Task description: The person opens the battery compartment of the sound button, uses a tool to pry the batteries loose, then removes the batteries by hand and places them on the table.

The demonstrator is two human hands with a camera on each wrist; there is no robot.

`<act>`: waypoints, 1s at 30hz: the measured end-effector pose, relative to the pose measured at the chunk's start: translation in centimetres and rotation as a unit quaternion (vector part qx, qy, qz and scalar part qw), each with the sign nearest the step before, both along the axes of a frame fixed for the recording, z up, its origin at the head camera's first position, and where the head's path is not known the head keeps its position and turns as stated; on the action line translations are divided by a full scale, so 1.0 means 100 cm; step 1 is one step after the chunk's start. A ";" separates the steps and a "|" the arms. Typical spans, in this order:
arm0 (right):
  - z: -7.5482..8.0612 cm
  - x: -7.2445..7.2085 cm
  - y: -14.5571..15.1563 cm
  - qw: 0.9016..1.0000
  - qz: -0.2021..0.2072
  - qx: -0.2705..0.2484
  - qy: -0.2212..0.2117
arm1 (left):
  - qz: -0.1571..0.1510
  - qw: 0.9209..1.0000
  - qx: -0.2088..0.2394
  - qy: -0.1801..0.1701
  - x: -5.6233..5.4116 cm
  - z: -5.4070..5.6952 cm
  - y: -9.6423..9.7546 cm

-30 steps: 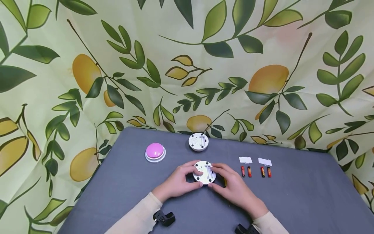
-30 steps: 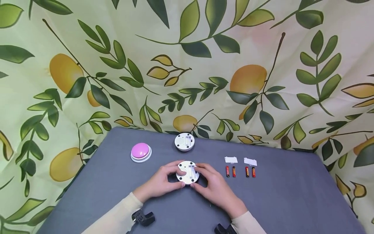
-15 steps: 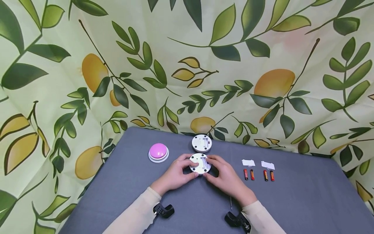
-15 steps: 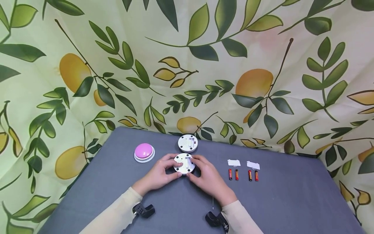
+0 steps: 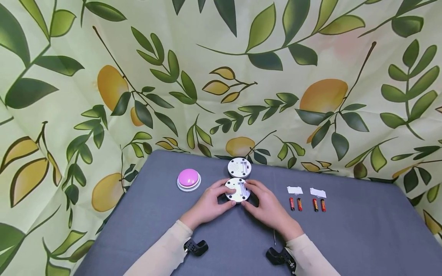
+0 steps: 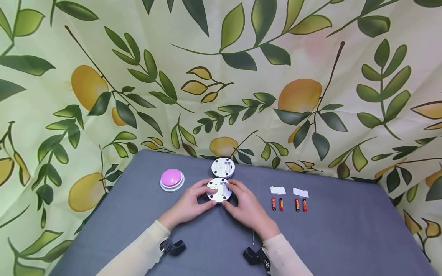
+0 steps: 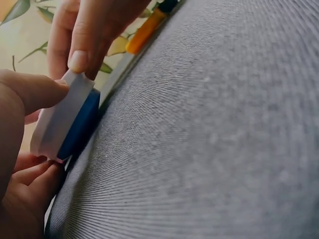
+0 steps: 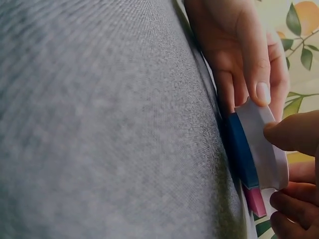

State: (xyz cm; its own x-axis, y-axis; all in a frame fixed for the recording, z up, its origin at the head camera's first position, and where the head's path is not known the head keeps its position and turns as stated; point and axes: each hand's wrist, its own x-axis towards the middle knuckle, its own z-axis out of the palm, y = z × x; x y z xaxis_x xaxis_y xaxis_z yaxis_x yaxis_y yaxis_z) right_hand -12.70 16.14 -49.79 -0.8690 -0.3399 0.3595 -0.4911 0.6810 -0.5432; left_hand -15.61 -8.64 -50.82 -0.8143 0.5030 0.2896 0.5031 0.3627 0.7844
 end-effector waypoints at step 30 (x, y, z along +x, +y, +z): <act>0.008 -0.045 -0.185 0.982 -0.025 -0.136 -0.131 | 0.111 0.993 -0.024 -0.038 -0.057 0.024 -0.150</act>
